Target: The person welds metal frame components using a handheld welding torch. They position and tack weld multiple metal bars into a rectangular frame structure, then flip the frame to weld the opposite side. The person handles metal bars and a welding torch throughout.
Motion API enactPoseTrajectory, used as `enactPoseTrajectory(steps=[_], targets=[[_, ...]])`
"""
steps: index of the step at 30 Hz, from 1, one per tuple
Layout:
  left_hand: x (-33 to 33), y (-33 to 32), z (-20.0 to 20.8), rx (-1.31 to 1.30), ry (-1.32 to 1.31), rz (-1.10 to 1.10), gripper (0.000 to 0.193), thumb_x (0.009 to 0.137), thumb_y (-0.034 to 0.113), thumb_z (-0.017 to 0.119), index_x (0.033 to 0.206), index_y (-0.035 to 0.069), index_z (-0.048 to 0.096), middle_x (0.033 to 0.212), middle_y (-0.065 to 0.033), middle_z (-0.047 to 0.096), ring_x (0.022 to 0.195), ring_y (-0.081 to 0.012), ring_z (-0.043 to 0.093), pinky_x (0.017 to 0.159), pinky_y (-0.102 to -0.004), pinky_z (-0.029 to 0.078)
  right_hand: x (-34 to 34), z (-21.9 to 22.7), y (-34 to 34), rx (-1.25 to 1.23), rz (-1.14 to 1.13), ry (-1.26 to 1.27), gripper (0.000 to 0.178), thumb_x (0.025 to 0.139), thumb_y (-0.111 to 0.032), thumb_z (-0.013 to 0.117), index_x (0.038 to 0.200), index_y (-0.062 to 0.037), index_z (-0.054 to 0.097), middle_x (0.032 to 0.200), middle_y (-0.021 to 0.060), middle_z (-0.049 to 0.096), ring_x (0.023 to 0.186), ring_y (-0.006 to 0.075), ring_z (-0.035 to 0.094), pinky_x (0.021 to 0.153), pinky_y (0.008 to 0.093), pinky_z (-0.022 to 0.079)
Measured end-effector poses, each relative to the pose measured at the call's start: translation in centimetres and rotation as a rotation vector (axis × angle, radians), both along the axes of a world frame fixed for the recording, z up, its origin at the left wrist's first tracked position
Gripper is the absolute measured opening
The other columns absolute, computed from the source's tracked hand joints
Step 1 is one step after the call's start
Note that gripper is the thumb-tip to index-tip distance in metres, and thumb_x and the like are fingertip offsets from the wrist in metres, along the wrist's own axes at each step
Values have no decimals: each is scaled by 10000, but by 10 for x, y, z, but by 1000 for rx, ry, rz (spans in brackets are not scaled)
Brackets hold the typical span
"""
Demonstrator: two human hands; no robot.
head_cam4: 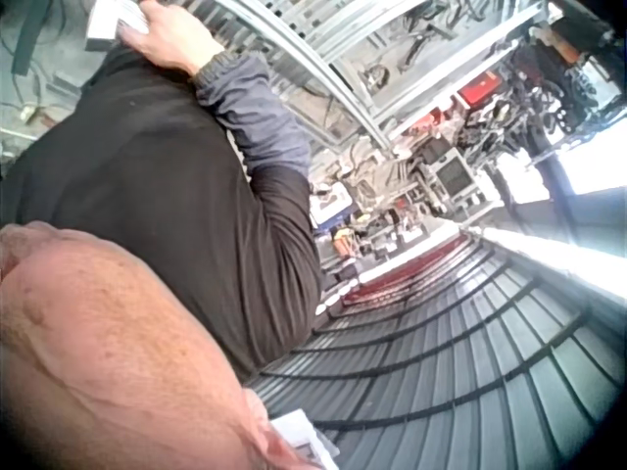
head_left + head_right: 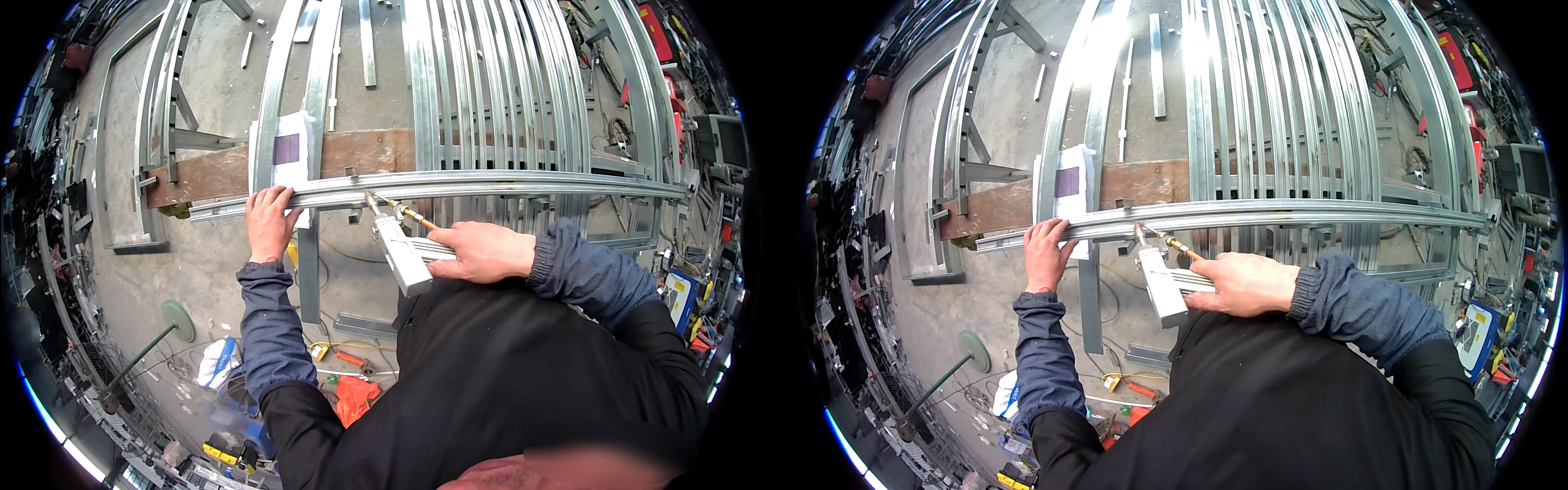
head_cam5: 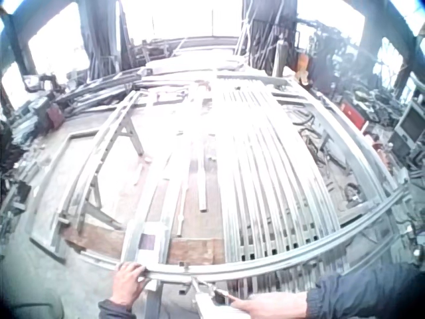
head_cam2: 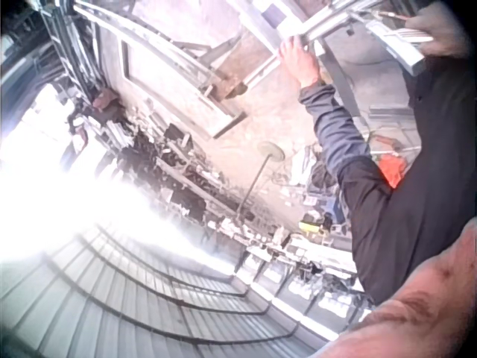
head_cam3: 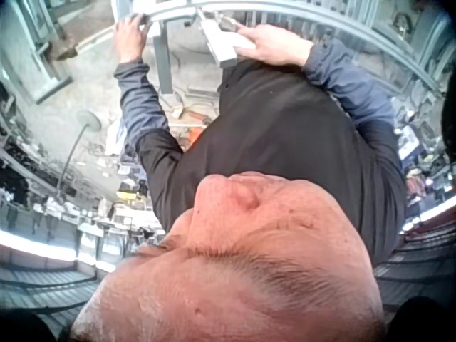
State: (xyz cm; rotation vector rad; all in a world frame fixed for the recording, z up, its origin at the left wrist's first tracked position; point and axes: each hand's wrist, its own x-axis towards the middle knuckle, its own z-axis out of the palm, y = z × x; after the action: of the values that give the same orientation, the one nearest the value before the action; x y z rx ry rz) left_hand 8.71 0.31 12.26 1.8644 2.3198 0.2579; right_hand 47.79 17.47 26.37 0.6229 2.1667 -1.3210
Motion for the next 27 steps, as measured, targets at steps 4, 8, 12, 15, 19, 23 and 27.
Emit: enactPoseTrajectory(steps=[4, 8, 12, 15, 19, 23, 27], targets=[[-1, -1, -3, 9, -15, 2, 548, 820, 221, 907, 1337, 145, 743, 1300, -15, 713, 1267, -265, 630, 1187, -461, 405, -10, -3, -3, 4, 18, -1, 611, 1080, -539, 639, 1348, 9, 612, 1020, 306, 726, 991, 511, 718, 890, 571, 566], [-1, -1, -5, 27, -20, 9, 526, 810, 213, 911, 1306, 146, 751, 1288, -8, 715, 1275, -255, 627, 1198, -463, 396, -17, -7, -8, 26, 22, -40, 610, 1076, -550, 644, 1329, 5, 625, 1039, 302, 728, 1023, 503, 717, 901, 570, 563], [-1, -1, -4, 31, -6, 8, 488, 806, 207, 911, 1268, 150, 764, 1268, 5, 721, 1293, -244, 620, 1237, -488, 366, -17, -10, -11, 66, -7, -17, 599, 1070, -560, 649, 1283, 0, 639, 1059, 289, 728, 1043, 496, 715, 907, 566, 568], [-1, 1, -4, 24, -7, 14, 475, 803, 203, 911, 1253, 153, 769, 1259, 10, 724, 1302, -239, 616, 1260, -511, 345, -17, -9, -14, 95, -8, -22, 591, 1068, -568, 649, 1262, -11, 647, 1065, 280, 727, 1044, 495, 716, 909, 567, 573], [0, 3, -4, 12, -6, 16, 469, 798, 202, 913, 1242, 152, 770, 1254, 9, 724, 1302, -240, 616, 1264, -519, 338, -17, -8, -18, 116, -4, -36, 587, 1062, -577, 650, 1261, -25, 655, 1072, 277, 726, 1039, 496, 717, 910, 571, 573], [0, 3, -1, 0, -6, 12, 465, 796, 204, 913, 1235, 151, 771, 1240, 4, 726, 1300, -241, 615, 1267, -519, 332, -19, -5, -16, 77, 6, -87, 602, 1052, -556, 659, 1350, -33, 642, 1125, 276, 687, 1068, 473, 686, 949, 536, 550], [-1, 3, -4, 5, 2, 14, 461, 796, 207, 912, 1232, 152, 772, 1233, -1, 728, 1302, -243, 613, 1268, -520, 329, -14, -10, -18, 109, -10, -29, 586, 1057, -571, 646, 1297, -36, 659, 1072, 277, 729, 1035, 487, 725, 898, 570, 574]])
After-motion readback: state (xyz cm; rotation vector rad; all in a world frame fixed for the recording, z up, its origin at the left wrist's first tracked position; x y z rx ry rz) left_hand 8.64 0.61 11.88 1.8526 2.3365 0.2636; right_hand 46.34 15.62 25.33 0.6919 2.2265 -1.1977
